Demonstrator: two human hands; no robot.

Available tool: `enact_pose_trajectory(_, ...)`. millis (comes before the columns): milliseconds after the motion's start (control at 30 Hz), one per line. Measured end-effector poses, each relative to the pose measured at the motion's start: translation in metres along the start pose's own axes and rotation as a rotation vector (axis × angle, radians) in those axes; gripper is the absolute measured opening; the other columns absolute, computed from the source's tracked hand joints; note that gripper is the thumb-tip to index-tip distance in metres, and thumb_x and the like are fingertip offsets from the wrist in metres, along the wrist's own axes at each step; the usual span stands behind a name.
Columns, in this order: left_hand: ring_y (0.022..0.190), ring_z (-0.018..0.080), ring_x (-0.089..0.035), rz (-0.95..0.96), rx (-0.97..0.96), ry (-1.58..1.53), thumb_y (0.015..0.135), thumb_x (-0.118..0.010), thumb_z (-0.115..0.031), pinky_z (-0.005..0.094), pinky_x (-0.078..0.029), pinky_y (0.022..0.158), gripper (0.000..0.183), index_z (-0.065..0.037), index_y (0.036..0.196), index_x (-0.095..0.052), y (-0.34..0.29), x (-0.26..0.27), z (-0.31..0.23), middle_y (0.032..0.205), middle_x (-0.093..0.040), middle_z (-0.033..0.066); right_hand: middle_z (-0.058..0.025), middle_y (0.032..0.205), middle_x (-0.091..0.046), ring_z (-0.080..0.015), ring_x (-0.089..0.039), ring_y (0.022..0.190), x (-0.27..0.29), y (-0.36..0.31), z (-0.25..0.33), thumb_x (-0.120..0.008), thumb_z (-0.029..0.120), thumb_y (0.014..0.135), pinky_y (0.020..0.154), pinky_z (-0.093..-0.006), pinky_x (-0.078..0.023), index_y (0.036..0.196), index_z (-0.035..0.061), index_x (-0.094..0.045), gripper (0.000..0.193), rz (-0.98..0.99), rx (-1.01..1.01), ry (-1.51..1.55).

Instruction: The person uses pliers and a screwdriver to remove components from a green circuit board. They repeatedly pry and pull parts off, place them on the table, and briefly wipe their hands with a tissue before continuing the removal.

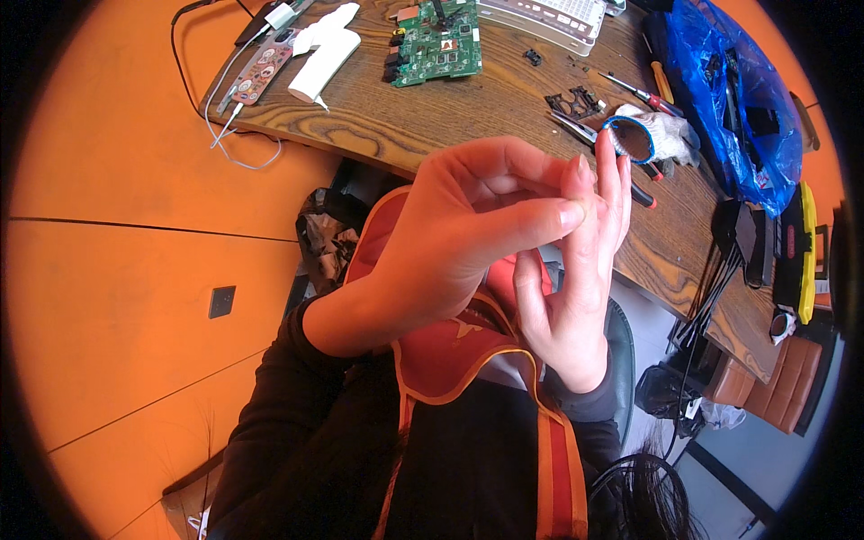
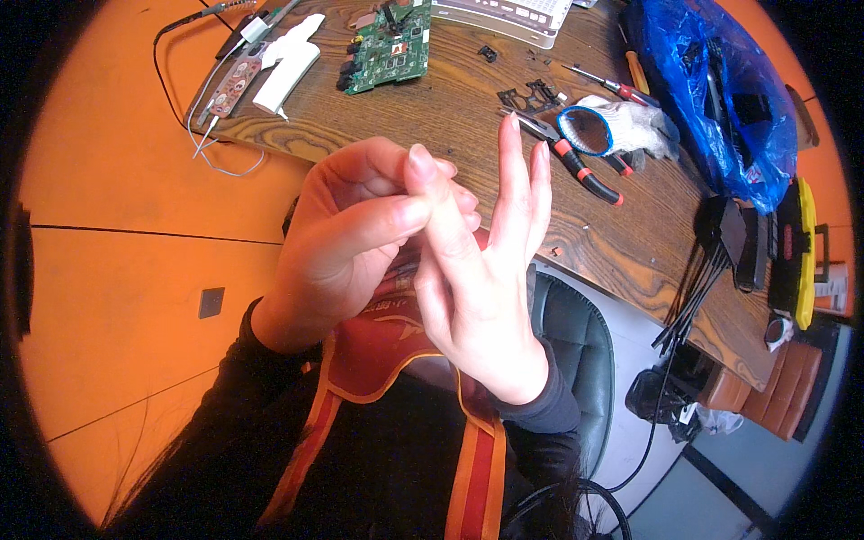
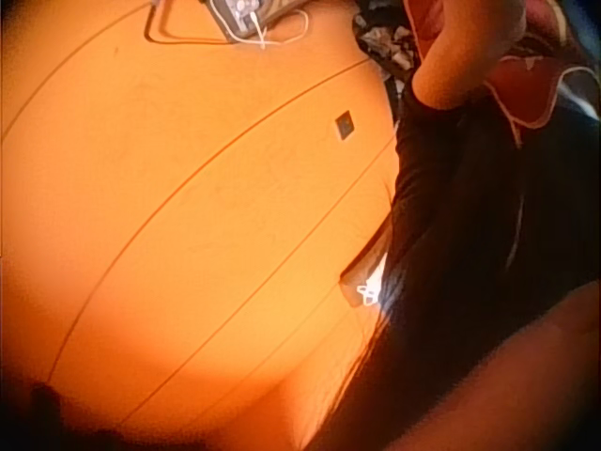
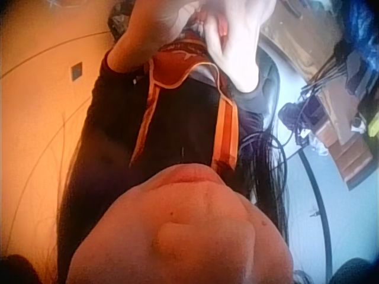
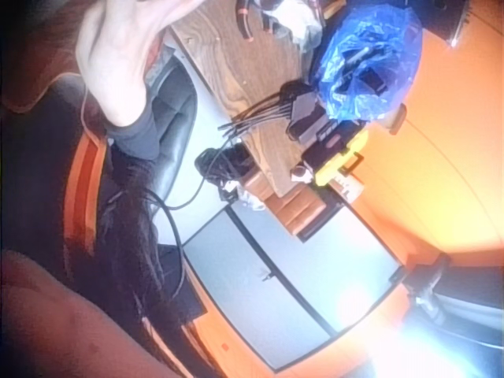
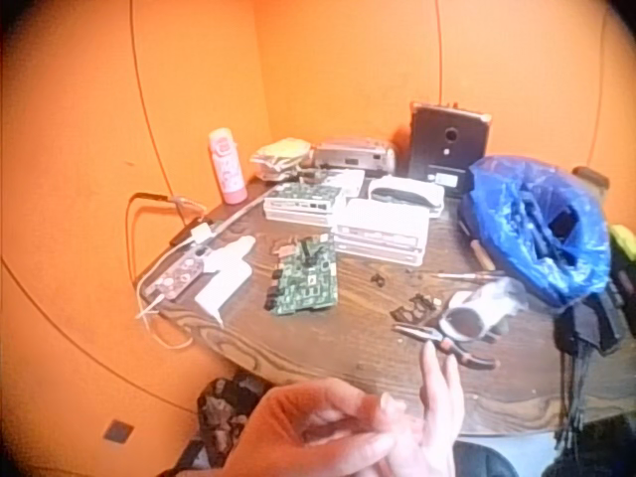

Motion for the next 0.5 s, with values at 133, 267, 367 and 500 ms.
enact_pose_trajectory(133, 0.088, 0.0121, -0.063, -0.002, -0.001, -0.006, 0.080, -0.066, -0.001, 0.0254, -0.048, 0.083, 0.019, 0.000, 0.099, -0.063, 0.000, 0.000, -0.001, 0.093, -0.068, 0.0086, -0.0104, 0.140, -0.040, -0.0445, -0.020, 0.136, -0.001, 0.000, 0.000, -0.054, -0.003, 0.074, 0.107, -0.0605, -0.013, 0.135, 0.0139, -0.045, 0.064, -0.007, -0.006, -0.002)
enact_pose_trajectory(267, 0.094, 0.0236, -0.064, -0.025, 0.030, 0.063, 0.078, -0.058, 0.003, 0.0363, -0.048, 0.089, 0.019, 0.000, 0.097, -0.058, -0.001, 0.001, -0.001, 0.097, -0.065, 0.0127, -0.0158, 0.140, -0.038, -0.0445, -0.019, 0.136, -0.003, -0.004, -0.001, -0.055, -0.002, 0.075, 0.108, -0.0598, -0.013, 0.135, 0.0142, -0.045, 0.063, 0.010, 0.025, -0.032)
enact_pose_trajectory(367, 0.090, 0.0137, -0.063, -0.002, 0.032, 0.032, 0.080, -0.068, -0.003, 0.0258, -0.048, 0.083, 0.026, 0.003, 0.105, -0.062, 0.001, 0.000, 0.000, 0.095, -0.067, 0.0103, -0.0219, 0.143, -0.031, -0.0445, -0.018, 0.137, -0.005, -0.008, -0.009, -0.055, 0.002, 0.076, 0.109, -0.0581, -0.012, 0.136, 0.0144, -0.045, 0.062, 0.044, -0.012, -0.032)
enact_pose_trajectory(500, 0.098, 0.0178, -0.062, 0.061, -0.029, 0.290, 0.081, -0.071, -0.010, 0.0291, -0.048, 0.089, 0.051, 0.005, 0.126, -0.050, 0.011, 0.010, -0.011, 0.111, -0.063, 0.0170, -0.0258, 0.149, -0.016, -0.0446, -0.015, 0.138, -0.006, -0.013, -0.027, -0.055, 0.010, 0.079, 0.110, -0.0554, -0.010, 0.144, 0.0124, -0.030, 0.070, 0.051, -0.107, 0.011)
Point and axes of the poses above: each hand's wrist, its own y-axis towards the middle knuckle, its own x-axis out of the back of the hand, z = x × y, the point moved 8 cm from there along y, towards the middle knuckle
